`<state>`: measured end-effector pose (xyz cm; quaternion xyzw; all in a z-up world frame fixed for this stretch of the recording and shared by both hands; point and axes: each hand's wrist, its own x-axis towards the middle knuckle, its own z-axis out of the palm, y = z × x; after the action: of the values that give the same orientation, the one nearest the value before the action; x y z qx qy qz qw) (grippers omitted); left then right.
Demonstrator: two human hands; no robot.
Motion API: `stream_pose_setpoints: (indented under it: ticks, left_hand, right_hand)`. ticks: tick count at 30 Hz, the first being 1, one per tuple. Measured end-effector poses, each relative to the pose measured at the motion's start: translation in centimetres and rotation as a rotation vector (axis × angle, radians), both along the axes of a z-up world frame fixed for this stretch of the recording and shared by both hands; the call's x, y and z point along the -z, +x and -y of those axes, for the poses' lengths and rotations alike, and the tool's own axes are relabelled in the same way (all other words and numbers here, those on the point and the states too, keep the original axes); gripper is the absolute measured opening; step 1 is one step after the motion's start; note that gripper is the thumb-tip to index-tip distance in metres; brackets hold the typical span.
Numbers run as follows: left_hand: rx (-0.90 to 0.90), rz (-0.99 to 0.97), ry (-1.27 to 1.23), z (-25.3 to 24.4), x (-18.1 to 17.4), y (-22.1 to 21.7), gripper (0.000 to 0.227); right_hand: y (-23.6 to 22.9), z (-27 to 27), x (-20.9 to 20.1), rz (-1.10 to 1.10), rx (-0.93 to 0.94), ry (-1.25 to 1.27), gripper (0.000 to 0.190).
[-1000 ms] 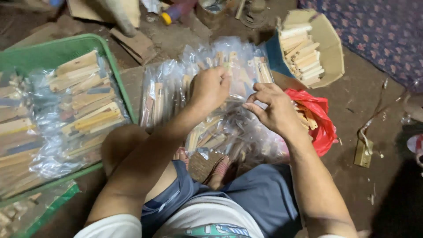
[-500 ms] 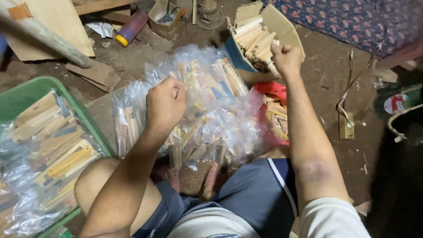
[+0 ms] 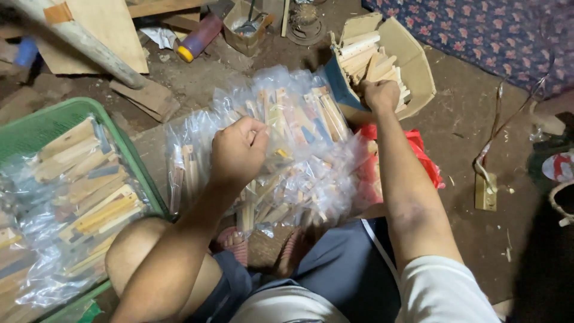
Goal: The person places wooden strips into plastic bags and then puts the filled bags into a green basket.
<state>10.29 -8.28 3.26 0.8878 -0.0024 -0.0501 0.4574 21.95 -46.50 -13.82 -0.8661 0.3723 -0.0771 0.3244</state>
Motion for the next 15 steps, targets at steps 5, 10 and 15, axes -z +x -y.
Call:
stream_pose_setpoints:
  ticks: [5, 10, 15]
  left_hand:
    - [0.024, 0.041, -0.040, 0.2, 0.0, -0.8, 0.008]
    - [0.093, 0.074, -0.071, 1.0, 1.6, -0.5, 0.006]
    - [0.109, 0.172, -0.121, 0.1, 1.7, -1.9, 0.005]
  right_hand:
    - [-2.4, 8.3, 2.6, 0.079, 0.009, 0.046, 0.026]
    - [-6.1, 7.6, -1.2, 0.058, -0.111, 0.072, 0.033]
    - [-12.6, 13.1, -2.2, -0.171, -0.267, -0.126, 0.030]
